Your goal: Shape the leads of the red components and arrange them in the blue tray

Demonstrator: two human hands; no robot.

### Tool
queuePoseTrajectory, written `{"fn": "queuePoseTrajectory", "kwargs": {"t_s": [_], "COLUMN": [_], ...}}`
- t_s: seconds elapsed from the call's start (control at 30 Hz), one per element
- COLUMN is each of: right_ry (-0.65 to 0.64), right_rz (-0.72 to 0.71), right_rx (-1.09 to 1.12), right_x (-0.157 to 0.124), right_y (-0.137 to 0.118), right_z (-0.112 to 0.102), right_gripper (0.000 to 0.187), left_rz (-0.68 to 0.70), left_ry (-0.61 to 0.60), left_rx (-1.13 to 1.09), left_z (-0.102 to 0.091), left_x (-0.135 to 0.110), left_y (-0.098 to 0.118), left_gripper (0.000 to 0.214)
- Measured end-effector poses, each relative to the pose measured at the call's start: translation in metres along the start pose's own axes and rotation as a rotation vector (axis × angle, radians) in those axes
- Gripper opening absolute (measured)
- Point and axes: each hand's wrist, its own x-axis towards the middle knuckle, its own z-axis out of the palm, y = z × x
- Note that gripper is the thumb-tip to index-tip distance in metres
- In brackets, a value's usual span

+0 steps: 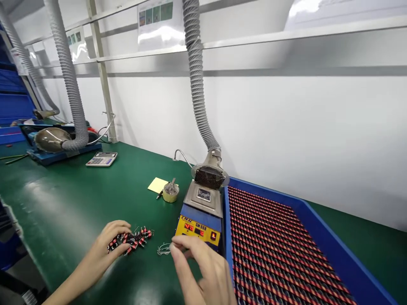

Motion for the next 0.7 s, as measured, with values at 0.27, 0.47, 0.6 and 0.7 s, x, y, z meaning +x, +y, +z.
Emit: {"fn": "queuePoseTrajectory", "kwargs": {"t_s": [0.27,0.47,0.6,0.7], "right_ry": [0.046,0.196,0.304,0.343], "right_rz": [0.352,0.362,0.309,0.310], "right_rx": [0.895,1.195,1.150,1.055], "right_x": [0.015,0.016,0.016,0.017], "right_y": [0.005,0.000,0.003,0.008], "right_z": [0.019,0.007,0.010,0.016], "right_gripper": [0.031,0.025,0.022,0.021], "left_rz": [0.410,0.278,0.181,0.100], "left_ry": [-0.297,-0.241,-0.383,-0.317], "left_rx": [-0.554,-0.865,-1.114,-1.300], "left_z": [-0.021,0.013,0.021,0.022], "left_x": [0.060,0.072,0.079,0.083], "left_y": [0.120,0.127,0.130,0.133], "left_gripper": [0.036,0.061,0.041,0.015]}}
